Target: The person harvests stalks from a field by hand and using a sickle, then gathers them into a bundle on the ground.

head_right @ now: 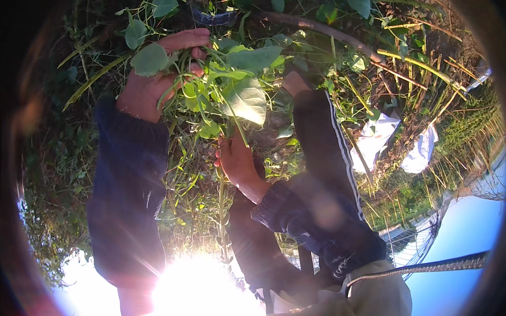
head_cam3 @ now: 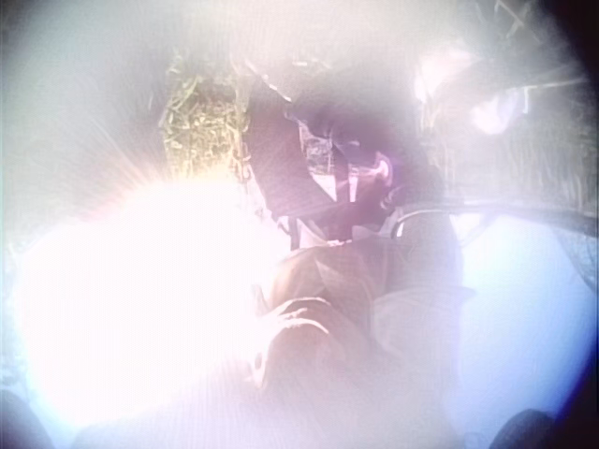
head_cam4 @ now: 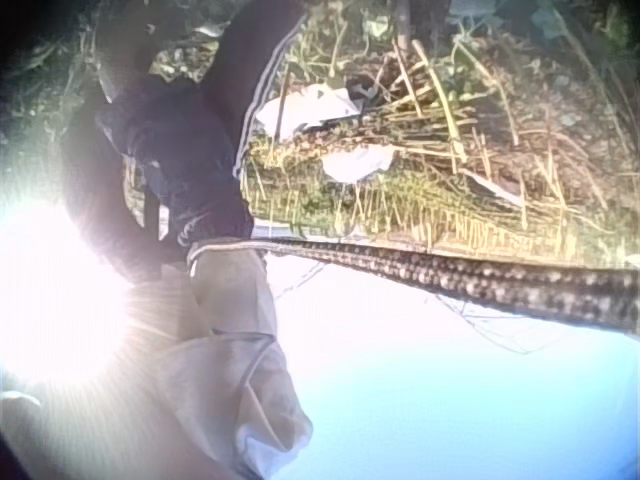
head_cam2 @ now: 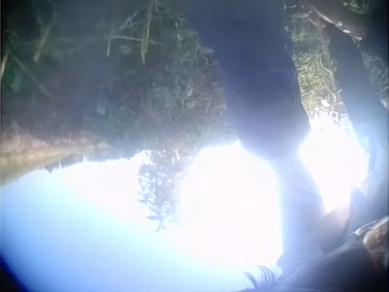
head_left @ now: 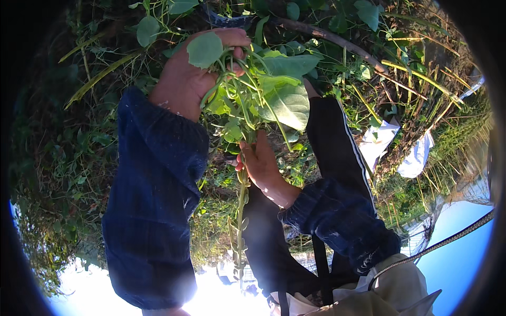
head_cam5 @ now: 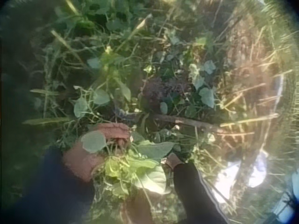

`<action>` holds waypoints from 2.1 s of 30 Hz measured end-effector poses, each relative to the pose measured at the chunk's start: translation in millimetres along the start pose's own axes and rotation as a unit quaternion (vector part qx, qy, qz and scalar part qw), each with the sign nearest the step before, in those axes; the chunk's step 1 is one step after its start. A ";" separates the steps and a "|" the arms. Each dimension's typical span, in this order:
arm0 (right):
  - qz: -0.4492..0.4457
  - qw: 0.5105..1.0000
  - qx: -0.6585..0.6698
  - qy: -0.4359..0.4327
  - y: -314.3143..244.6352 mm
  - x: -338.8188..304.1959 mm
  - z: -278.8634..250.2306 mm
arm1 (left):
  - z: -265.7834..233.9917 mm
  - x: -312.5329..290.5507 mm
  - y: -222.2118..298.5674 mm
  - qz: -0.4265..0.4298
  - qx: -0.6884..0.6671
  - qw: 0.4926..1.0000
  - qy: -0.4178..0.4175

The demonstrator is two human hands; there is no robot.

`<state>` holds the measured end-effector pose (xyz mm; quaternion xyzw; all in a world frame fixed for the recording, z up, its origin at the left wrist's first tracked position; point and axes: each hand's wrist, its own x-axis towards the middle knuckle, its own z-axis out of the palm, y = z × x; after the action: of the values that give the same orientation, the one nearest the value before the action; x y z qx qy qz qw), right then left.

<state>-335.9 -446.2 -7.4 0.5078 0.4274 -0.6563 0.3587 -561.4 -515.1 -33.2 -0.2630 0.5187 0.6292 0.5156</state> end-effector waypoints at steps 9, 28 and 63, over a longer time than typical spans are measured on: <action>0.081 0.994 0.051 -0.057 0.9 4.0 1.7 | -31.8 41.4 11.4 0.036 0.393 0.895 0.206; 0.092 0.992 0.077 -0.049 -41.2 0.2 14.6 | -17.1 -216.7 -118.6 0.010 0.484 0.872 0.073; -0.393 0.749 -0.508 0.164 38.7 8.8 -68.7 | -35.9 -301.2 -235.0 -0.085 -0.127 0.986 0.071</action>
<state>-278.2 -397.5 -31.7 0.1382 0.9117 -0.3320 0.1986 -252.7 -677.9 126.3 -0.4131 0.4458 0.6237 0.4915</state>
